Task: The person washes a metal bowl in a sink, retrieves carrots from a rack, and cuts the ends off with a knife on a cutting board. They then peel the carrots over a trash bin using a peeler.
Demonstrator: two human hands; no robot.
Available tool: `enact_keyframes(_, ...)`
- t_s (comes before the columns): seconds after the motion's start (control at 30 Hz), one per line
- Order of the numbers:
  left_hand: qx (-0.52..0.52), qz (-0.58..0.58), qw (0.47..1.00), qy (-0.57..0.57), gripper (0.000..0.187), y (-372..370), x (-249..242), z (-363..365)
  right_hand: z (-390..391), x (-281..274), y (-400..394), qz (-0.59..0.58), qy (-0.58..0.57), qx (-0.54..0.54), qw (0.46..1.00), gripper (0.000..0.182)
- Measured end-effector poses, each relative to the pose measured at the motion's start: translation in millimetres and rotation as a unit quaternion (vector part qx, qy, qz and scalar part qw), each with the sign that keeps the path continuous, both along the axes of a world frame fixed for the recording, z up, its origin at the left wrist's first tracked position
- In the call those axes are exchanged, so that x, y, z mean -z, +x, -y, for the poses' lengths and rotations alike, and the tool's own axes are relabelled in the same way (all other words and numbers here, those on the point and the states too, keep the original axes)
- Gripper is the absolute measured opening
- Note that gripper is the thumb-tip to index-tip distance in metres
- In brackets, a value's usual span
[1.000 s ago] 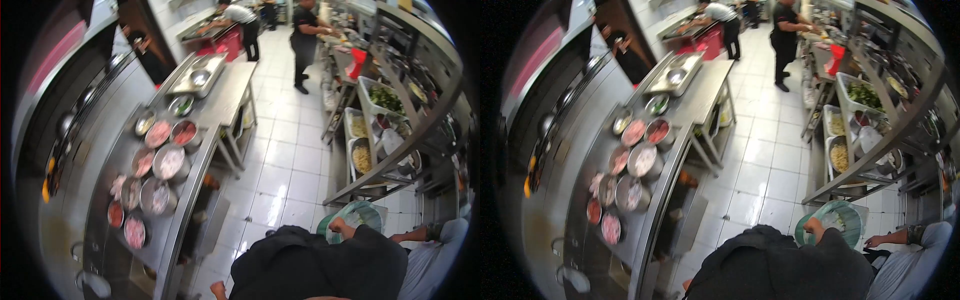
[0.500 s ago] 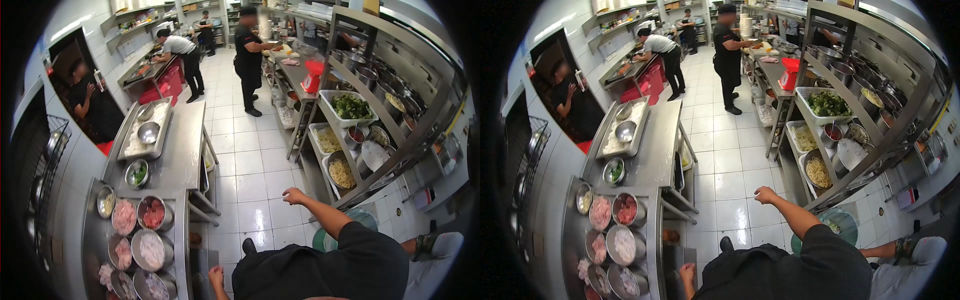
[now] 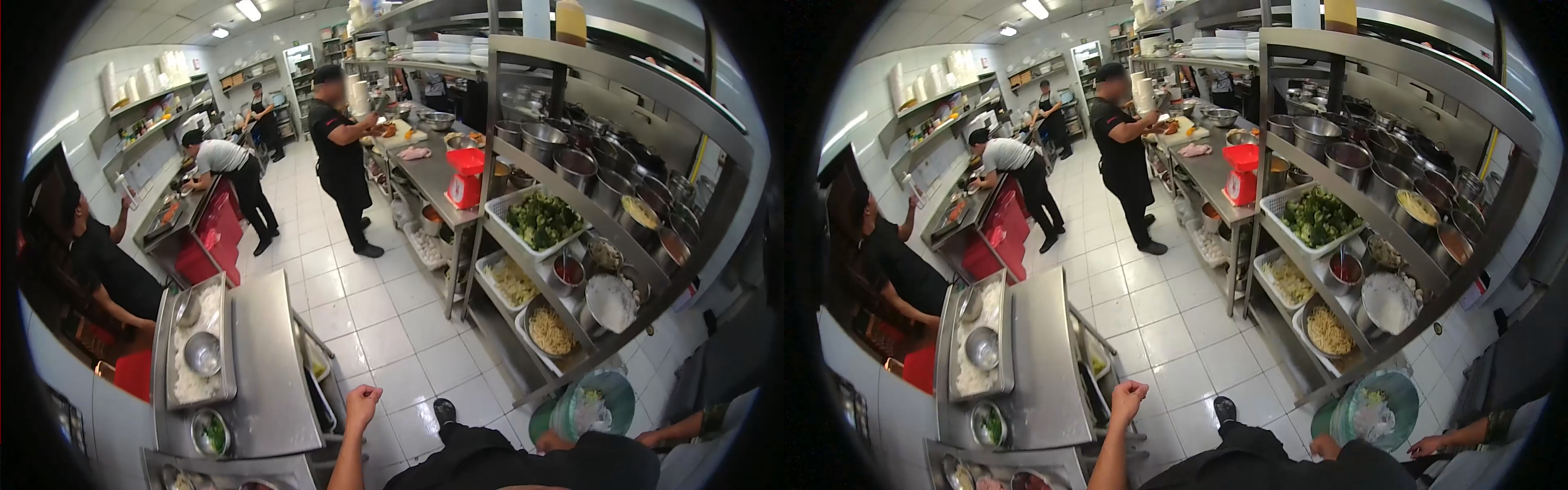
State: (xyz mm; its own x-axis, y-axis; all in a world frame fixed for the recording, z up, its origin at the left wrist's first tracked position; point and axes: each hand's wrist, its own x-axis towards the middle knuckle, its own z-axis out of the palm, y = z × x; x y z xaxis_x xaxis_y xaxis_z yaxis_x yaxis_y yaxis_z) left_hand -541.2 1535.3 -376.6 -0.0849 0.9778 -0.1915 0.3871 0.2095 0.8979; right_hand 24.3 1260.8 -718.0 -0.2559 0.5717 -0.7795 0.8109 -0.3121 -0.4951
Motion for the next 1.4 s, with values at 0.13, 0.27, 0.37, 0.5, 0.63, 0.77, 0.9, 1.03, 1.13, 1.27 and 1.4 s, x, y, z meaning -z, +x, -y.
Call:
enact_keyframes(0.13,0.056,0.011,0.998,0.018,0.015,38.7,-9.3,-86.5,-27.3,-58.5,0.6,-0.505,-0.255,-0.174,0.806,0.017)
enact_keyframes(0.27,0.073,0.031,0.997,-0.001,0.016,54.8,-11.8,-140.5,-53.7,33.2,12.9,-0.089,0.155,0.202,0.963,0.014)
enact_keyframes(0.37,0.05,0.012,0.999,-0.016,0.015,38.6,4.5,-167.1,-241.6,1.5,-30.1,0.247,0.012,0.077,0.966,0.03)
enact_keyframes(0.5,0.007,0.044,0.998,-0.037,0.012,12.7,13.5,-191.3,-452.8,-83.9,-83.2,0.162,0.172,0.161,0.958,0.02)
enact_keyframes(0.63,-0.04,0.072,0.995,-0.062,0.012,-17.7,12.6,-225.2,-592.9,-183.7,-137.2,-0.004,0.192,0.246,0.95,0.019)
enact_keyframes(0.77,-0.096,0.078,0.99,-0.063,0.015,-46.0,-13.3,-275.3,-663.6,-230.8,-178.9,0.033,0.19,0.234,0.953,0.011)
enact_keyframes(0.9,-0.132,0.085,0.986,-0.054,0.017,-86.7,-31.9,-342.4,-684.0,-186.1,-156.0,0.124,0.137,0.093,0.978,0.021)
enact_keyframes(1.03,-0.136,0.085,0.987,-0.006,0.016,-118.9,-36.7,-435.7,-663.8,-167.5,-150.1,0.129,0.073,0.027,0.989,0.019)
enact_keyframes(1.13,-0.129,0.052,0.99,0.019,0.016,-135.6,-64.7,-502.2,-658.3,-229.9,-211.0,0.146,-0.053,0.275,0.949,0.025)
enact_keyframes(1.27,-0.104,0.043,0.993,0.043,0.016,-147.5,-95.4,-591.8,-666.2,-154.5,-181.3,0.127,-0.061,0.104,0.985,0.025)
enact_keyframes(1.4,-0.104,0.003,0.991,0.088,0.026,-150.2,-104.7,-671.8,-708.9,-73.9,-148.6,0.099,-0.085,0.086,0.988,0.028)
